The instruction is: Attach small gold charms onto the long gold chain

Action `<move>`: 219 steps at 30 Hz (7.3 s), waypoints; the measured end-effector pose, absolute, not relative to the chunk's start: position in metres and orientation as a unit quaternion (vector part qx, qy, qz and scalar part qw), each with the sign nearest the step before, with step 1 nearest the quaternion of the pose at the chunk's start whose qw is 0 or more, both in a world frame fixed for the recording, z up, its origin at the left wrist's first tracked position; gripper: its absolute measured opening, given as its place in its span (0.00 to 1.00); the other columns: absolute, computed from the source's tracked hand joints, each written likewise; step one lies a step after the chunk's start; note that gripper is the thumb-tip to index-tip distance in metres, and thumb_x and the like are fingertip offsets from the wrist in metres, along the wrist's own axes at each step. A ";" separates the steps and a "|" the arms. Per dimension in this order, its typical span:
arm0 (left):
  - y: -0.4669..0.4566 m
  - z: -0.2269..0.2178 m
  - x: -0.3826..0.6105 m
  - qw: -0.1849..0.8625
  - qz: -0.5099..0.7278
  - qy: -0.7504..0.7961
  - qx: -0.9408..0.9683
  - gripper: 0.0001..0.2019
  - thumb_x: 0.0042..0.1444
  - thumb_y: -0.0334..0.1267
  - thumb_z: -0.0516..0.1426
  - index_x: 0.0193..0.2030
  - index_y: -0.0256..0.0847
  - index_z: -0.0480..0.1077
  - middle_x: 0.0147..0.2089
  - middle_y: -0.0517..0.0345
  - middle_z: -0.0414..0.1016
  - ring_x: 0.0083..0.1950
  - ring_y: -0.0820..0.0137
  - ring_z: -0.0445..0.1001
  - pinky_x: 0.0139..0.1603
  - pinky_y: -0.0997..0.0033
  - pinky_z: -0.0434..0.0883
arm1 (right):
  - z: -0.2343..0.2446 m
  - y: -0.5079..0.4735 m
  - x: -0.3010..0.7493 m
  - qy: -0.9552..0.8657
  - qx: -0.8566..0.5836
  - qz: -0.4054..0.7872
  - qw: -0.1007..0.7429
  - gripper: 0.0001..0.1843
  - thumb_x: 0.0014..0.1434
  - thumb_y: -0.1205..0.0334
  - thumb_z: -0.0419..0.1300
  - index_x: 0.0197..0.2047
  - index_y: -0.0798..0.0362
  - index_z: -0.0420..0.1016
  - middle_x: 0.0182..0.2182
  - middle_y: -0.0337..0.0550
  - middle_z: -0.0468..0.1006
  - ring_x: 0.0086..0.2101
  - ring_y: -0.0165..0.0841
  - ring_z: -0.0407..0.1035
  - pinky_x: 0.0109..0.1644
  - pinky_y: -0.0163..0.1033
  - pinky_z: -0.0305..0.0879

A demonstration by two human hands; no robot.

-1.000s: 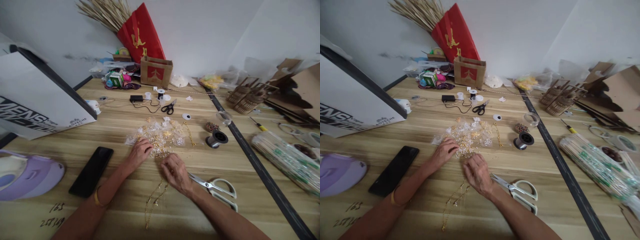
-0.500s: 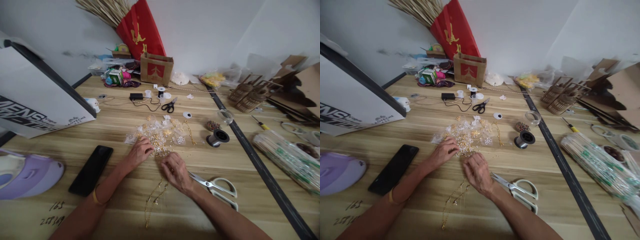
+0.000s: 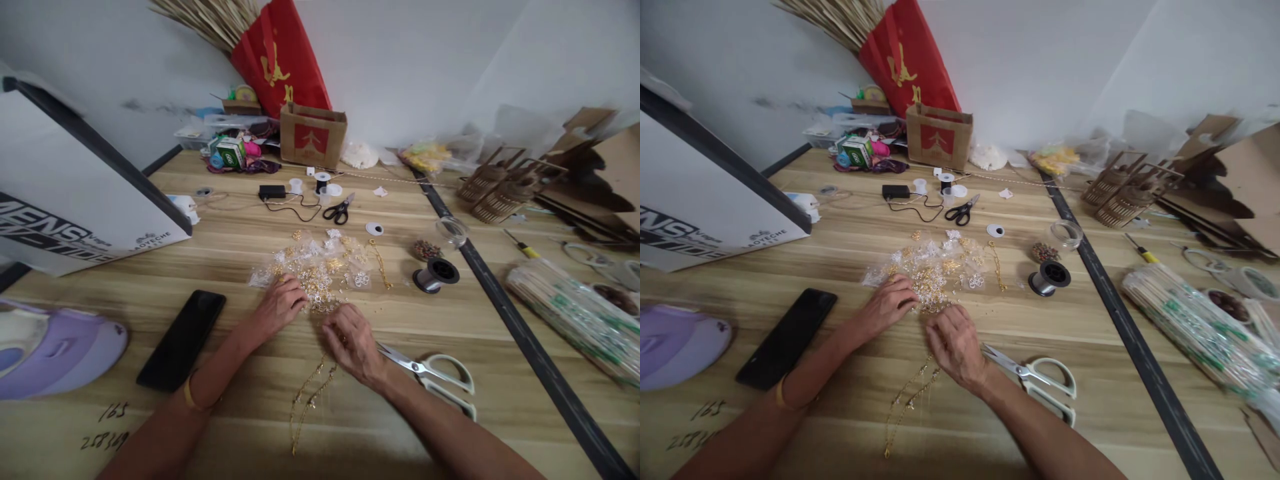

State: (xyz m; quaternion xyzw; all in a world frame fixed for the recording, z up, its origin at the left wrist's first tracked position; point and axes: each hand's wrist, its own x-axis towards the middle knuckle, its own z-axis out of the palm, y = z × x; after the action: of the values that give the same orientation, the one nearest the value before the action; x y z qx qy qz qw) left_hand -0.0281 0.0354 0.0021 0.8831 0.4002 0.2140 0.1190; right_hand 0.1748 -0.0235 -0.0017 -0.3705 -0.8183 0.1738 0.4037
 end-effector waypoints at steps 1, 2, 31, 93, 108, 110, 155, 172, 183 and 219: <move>0.035 0.002 -0.028 0.119 0.216 0.399 0.883 0.08 0.59 0.32 0.55 0.32 0.36 0.74 0.33 0.53 0.71 0.45 0.64 0.65 0.51 0.61 0.65 | -0.001 -0.023 0.175 -0.818 -0.370 0.174 0.404 0.05 0.60 0.70 0.52 0.35 0.52 0.66 0.29 0.43 0.71 0.32 0.34 0.63 0.39 0.42 0.61; 0.035 0.003 -0.027 0.120 0.218 0.398 0.883 0.08 0.59 0.32 0.54 0.32 0.36 0.74 0.33 0.53 0.71 0.45 0.64 0.65 0.51 0.61 0.65 | -0.001 -0.024 0.175 -0.818 -0.370 0.174 0.404 0.05 0.60 0.70 0.52 0.35 0.52 0.66 0.29 0.43 0.71 0.32 0.34 0.63 0.39 0.42 0.61; 0.026 0.011 -0.017 0.539 0.365 0.458 0.605 0.07 0.45 0.36 0.63 0.27 0.33 0.73 0.26 0.56 0.77 0.28 0.73 0.73 0.31 0.75 0.69 | -0.005 -0.024 0.175 -0.768 -0.416 0.205 0.442 0.04 0.61 0.67 0.52 0.34 0.52 0.66 0.28 0.42 0.70 0.32 0.33 0.63 0.37 0.40 0.61; 0.021 0.005 -0.013 0.694 0.345 0.331 0.539 0.06 0.39 0.31 0.68 0.25 0.35 0.76 0.28 0.58 0.77 0.30 0.74 0.74 0.35 0.77 0.68 | 0.000 -0.026 0.177 -0.811 -0.341 0.145 0.453 0.03 0.60 0.69 0.52 0.36 0.52 0.64 0.30 0.43 0.71 0.33 0.33 0.64 0.45 0.45 0.61; 0.020 0.007 -0.013 0.693 0.335 0.357 0.530 0.06 0.38 0.31 0.68 0.25 0.35 0.77 0.27 0.59 0.78 0.29 0.76 0.73 0.33 0.79 0.67 | 0.001 -0.026 0.177 -0.807 -0.344 0.139 0.459 0.03 0.61 0.69 0.53 0.36 0.52 0.64 0.29 0.42 0.71 0.32 0.33 0.64 0.45 0.45 0.62; 0.020 0.007 -0.013 0.693 0.331 0.359 0.531 0.06 0.38 0.31 0.68 0.25 0.35 0.77 0.27 0.59 0.78 0.29 0.76 0.73 0.34 0.78 0.68 | 0.001 -0.025 0.177 -0.807 -0.342 0.141 0.461 0.03 0.60 0.69 0.53 0.37 0.52 0.64 0.29 0.42 0.71 0.32 0.33 0.65 0.45 0.45 0.62; 0.019 0.004 -0.014 0.629 0.337 0.368 0.596 0.09 0.45 0.38 0.66 0.30 0.33 0.76 0.32 0.54 0.77 0.34 0.71 0.74 0.39 0.73 0.70 | -0.003 -0.023 0.179 -0.809 -0.349 0.134 0.455 0.04 0.60 0.69 0.53 0.37 0.52 0.66 0.30 0.43 0.73 0.33 0.34 0.66 0.45 0.46 0.62; 0.013 0.010 -0.009 0.538 0.362 0.389 0.655 0.07 0.49 0.37 0.63 0.30 0.34 0.76 0.32 0.51 0.78 0.36 0.69 0.75 0.40 0.72 0.72 | -0.005 -0.021 0.181 -0.823 -0.364 0.101 0.423 0.04 0.60 0.70 0.55 0.38 0.52 0.66 0.31 0.42 0.74 0.34 0.33 0.66 0.51 0.48 0.60; 0.013 0.009 -0.008 0.541 0.358 0.388 0.655 0.06 0.48 0.36 0.63 0.30 0.34 0.76 0.32 0.52 0.77 0.36 0.70 0.75 0.40 0.72 0.72 | -0.005 -0.021 0.181 -0.825 -0.362 0.108 0.420 0.04 0.60 0.70 0.54 0.38 0.51 0.66 0.31 0.41 0.74 0.33 0.32 0.67 0.51 0.48 0.60; 0.012 0.010 -0.006 0.451 0.378 0.363 0.723 0.03 0.50 0.32 0.61 0.29 0.33 0.75 0.32 0.50 0.78 0.35 0.70 0.76 0.38 0.72 0.72 | -0.005 -0.022 0.180 -0.829 -0.372 0.102 0.405 0.04 0.60 0.69 0.54 0.37 0.52 0.66 0.31 0.40 0.74 0.34 0.32 0.66 0.53 0.47 0.59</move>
State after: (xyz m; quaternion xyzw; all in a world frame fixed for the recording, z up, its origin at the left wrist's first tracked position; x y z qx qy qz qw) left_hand -0.0061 0.0118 0.0097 0.7227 0.3630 0.3779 0.4507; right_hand 0.1802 -0.0217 -0.0052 -0.3724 -0.8288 0.1017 0.4049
